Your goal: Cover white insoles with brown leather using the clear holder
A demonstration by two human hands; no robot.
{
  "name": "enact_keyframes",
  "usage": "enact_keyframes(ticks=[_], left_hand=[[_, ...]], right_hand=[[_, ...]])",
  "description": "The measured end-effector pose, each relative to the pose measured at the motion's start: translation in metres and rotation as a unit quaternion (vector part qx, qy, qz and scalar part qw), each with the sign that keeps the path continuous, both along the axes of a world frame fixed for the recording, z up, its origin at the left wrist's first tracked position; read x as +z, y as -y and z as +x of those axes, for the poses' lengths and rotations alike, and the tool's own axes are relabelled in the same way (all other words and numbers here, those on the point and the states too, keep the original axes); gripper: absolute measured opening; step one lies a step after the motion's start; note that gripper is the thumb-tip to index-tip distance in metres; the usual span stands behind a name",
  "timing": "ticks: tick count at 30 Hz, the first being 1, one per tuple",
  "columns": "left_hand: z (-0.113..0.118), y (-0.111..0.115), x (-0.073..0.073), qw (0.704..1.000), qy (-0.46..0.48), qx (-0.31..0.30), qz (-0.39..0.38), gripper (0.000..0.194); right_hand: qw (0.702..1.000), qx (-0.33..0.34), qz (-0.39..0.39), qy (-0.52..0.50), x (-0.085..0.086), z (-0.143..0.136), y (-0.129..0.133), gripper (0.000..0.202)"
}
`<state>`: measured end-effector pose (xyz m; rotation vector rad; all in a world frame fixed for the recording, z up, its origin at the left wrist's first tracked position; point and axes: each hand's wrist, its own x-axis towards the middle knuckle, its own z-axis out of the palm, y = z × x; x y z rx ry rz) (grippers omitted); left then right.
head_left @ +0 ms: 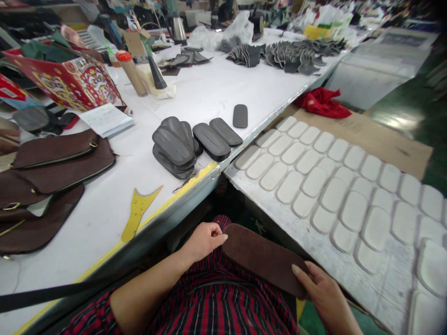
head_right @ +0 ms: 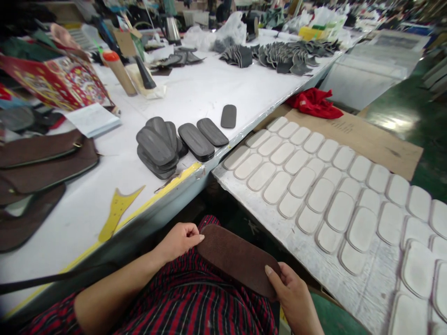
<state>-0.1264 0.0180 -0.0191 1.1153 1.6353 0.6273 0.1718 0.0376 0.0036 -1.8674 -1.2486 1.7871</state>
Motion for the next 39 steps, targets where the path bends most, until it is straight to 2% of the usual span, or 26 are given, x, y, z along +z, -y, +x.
enact_keyframes(ticks=[9, 14, 18, 23, 27, 33, 36, 39], left_hand=[[0.002, -0.001, 0.000, 1.000, -0.016, 0.006, 0.001, 0.027], [0.003, 0.000, 0.001, 0.998, 0.023, 0.024, -0.045, 0.028], [0.003, 0.001, 0.000, 0.995, 0.065, 0.034, -0.074, 0.027], [0.003, 0.000, 0.000, 0.994, 0.067, 0.033, -0.083, 0.028], [0.004, 0.000, 0.001, 0.996, 0.033, 0.013, -0.078, 0.029], [-0.001, -0.007, 0.004, 0.997, -0.053, -0.055, -0.002, 0.028], [-0.004, -0.012, 0.005, 0.995, -0.057, -0.081, -0.020, 0.030], [-0.005, -0.014, 0.004, 0.995, -0.037, -0.071, -0.057, 0.031]], right_hand=[[0.999, 0.016, 0.028, 0.012, -0.007, 0.002, 0.000, 0.028], [0.997, 0.034, 0.052, 0.043, -0.012, 0.002, 0.000, 0.032], [0.997, 0.042, 0.043, 0.045, -0.011, 0.003, 0.000, 0.033], [0.995, 0.057, 0.055, 0.064, -0.008, 0.001, -0.001, 0.031], [0.988, 0.074, 0.092, 0.097, -0.003, -0.002, -0.002, 0.030], [0.983, 0.075, 0.119, 0.118, 0.001, -0.006, -0.002, 0.024], [0.984, 0.077, 0.124, 0.104, 0.001, -0.003, -0.004, 0.020], [0.994, 0.069, 0.080, 0.036, 0.003, 0.000, -0.006, 0.017]])
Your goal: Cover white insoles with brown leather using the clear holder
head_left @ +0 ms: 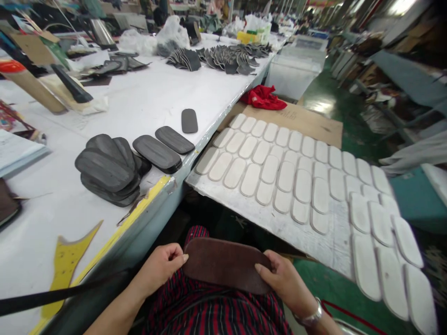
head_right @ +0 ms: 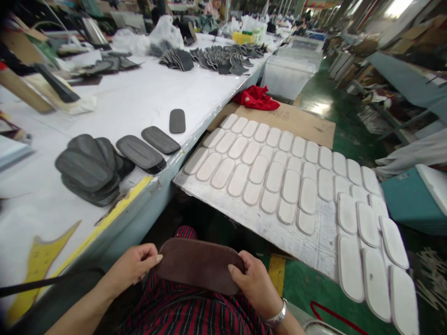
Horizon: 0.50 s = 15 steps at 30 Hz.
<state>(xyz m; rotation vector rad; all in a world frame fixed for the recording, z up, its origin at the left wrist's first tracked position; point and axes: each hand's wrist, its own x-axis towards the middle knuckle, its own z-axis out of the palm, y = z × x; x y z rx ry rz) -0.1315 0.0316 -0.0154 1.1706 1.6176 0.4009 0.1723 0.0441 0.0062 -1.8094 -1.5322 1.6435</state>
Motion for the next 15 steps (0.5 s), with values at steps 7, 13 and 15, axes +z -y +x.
enact_keyframes(ticks=[7, 13, 15], left_hand=[[0.002, 0.001, -0.002, 1.000, 0.017, 0.016, -0.007, 0.032], [0.003, 0.001, 0.004, 1.000, 0.006, 0.024, 0.010, 0.030], [0.004, 0.001, 0.006, 1.000, -0.003, 0.026, 0.008, 0.029]], right_hand=[[0.997, 0.017, -0.008, -0.077, 0.050, -0.027, 0.001, 0.015], [0.996, -0.004, -0.028, -0.085, 0.048, -0.020, -0.001, 0.021], [0.999, -0.011, -0.023, -0.048, 0.031, -0.010, 0.000, 0.022]])
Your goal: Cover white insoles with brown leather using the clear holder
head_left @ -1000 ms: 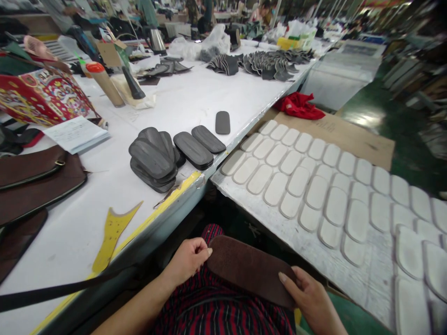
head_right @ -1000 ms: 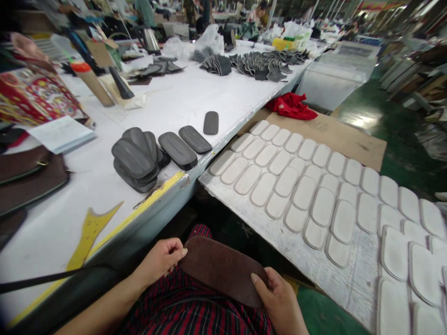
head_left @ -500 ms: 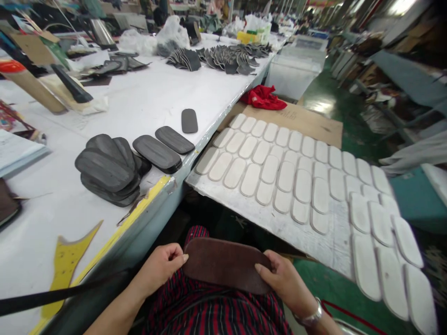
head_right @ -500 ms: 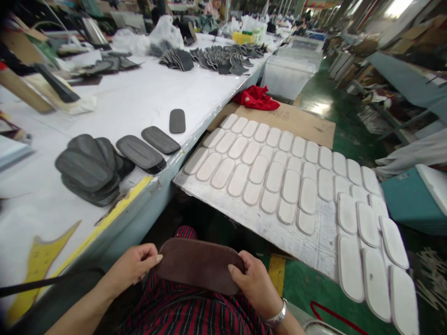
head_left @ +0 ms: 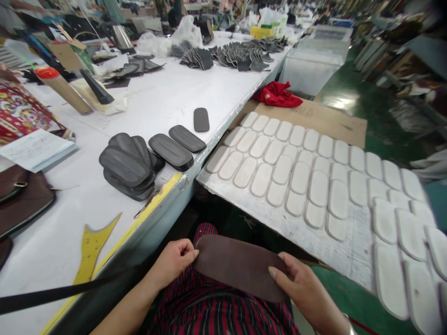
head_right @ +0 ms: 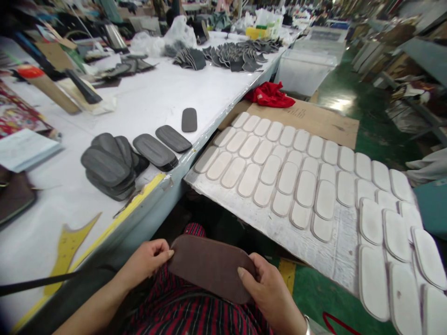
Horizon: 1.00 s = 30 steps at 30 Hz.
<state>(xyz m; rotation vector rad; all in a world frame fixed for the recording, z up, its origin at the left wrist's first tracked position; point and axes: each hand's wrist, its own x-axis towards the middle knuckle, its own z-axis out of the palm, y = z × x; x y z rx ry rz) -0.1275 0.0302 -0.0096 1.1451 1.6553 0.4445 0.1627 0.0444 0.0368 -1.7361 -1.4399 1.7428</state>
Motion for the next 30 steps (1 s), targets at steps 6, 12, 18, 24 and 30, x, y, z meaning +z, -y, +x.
enact_keyframes(ticks=[6, 12, 18, 24, 30], left_hand=[[0.001, -0.001, 0.002, 0.999, -0.033, -0.031, 0.017, 0.030], [-0.001, -0.001, 0.013, 0.963, -0.208, -0.134, 0.108, 0.025], [0.020, -0.009, 0.021, 0.865, -0.222, -0.306, 0.330, 0.027], [0.050, -0.022, 0.020, 0.826, -0.169, -0.438, 0.313, 0.050], [0.055, -0.023, 0.020, 0.832, -0.190, -0.426, 0.299, 0.042]], right_hand=[[0.994, 0.031, 0.055, 0.089, -0.028, 0.012, 0.008, 0.022], [0.987, 0.040, 0.083, 0.130, -0.031, 0.013, 0.005, 0.022], [0.983, 0.037, 0.093, 0.153, -0.032, 0.013, 0.004, 0.022], [0.977, 0.052, 0.110, 0.172, -0.033, 0.011, 0.002, 0.018], [0.989, 0.005, 0.087, 0.120, -0.024, 0.014, 0.000, 0.019]])
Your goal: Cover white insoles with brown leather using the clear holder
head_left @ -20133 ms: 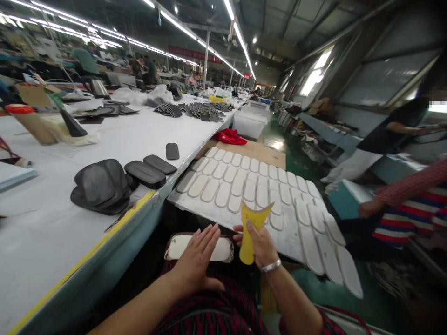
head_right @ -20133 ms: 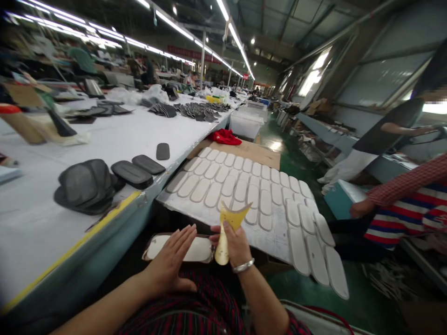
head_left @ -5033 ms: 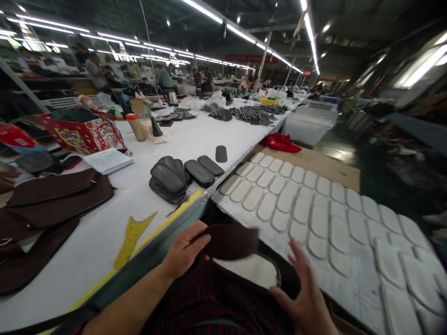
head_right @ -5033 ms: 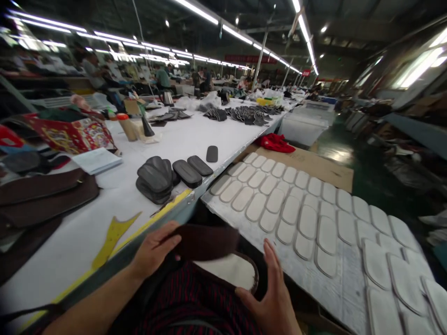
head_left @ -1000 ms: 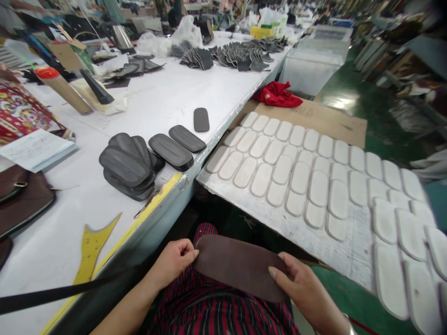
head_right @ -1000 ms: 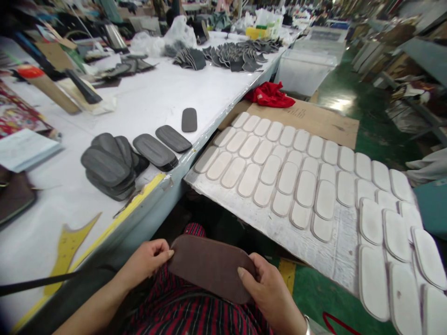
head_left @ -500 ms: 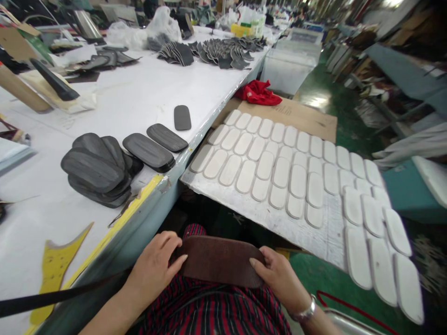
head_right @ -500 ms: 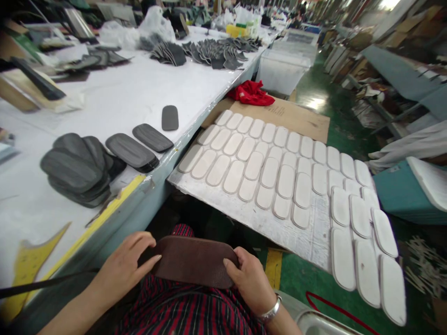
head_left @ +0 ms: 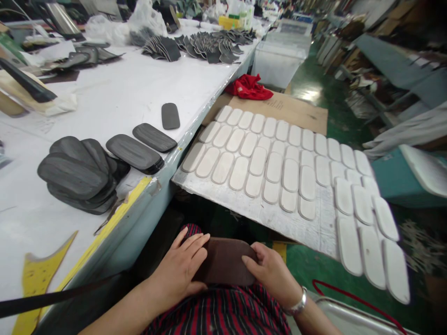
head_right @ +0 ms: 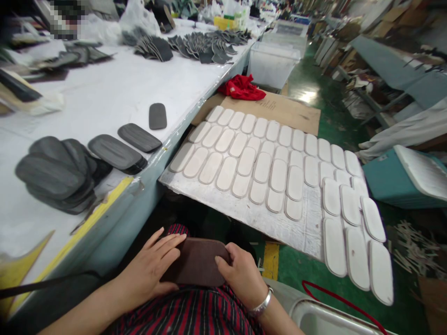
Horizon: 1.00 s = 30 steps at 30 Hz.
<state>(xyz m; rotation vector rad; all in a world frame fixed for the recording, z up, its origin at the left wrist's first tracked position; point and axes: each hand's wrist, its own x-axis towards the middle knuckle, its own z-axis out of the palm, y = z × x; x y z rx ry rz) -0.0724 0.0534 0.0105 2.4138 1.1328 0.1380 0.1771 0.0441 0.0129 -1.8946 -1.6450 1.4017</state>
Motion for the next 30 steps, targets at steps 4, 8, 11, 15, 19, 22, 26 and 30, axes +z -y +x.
enact_keyframes(ticks=[4, 8, 11, 15, 19, 22, 26, 30], left_hand=[[0.000, 0.002, -0.001, 1.000, 0.011, 0.022, 0.005, 0.037], [0.004, 0.003, -0.001, 1.000, -0.007, 0.023, 0.021, 0.040], [0.015, 0.003, -0.002, 0.999, -0.012, 0.001, 0.043, 0.043], [0.039, 0.003, -0.005, 0.999, 0.010, -0.015, 0.049, 0.038], [0.057, 0.003, -0.003, 0.999, 0.019, -0.012, 0.028, 0.038], [0.060, 0.004, -0.001, 1.000, 0.013, -0.001, 0.021, 0.038], [0.058, 0.005, -0.001, 1.000, 0.004, 0.006, 0.021, 0.041], [0.058, 0.007, -0.003, 1.000, -0.006, 0.009, 0.029, 0.049]], right_hand=[[0.991, -0.070, -0.072, -0.083, 0.010, 0.011, 0.005, 0.028], [0.984, -0.082, -0.126, -0.094, 0.005, 0.020, 0.011, 0.028], [0.975, -0.102, -0.155, -0.122, -0.004, 0.021, 0.012, 0.025], [0.972, -0.120, -0.146, -0.136, -0.012, 0.023, 0.015, 0.024], [0.972, -0.118, -0.141, -0.147, -0.015, 0.024, 0.016, 0.022], [0.971, -0.121, -0.134, -0.160, -0.016, 0.022, 0.017, 0.021], [0.971, -0.132, -0.118, -0.159, -0.020, 0.019, 0.019, 0.022], [0.976, -0.125, -0.093, -0.151, -0.025, 0.018, 0.022, 0.022]])
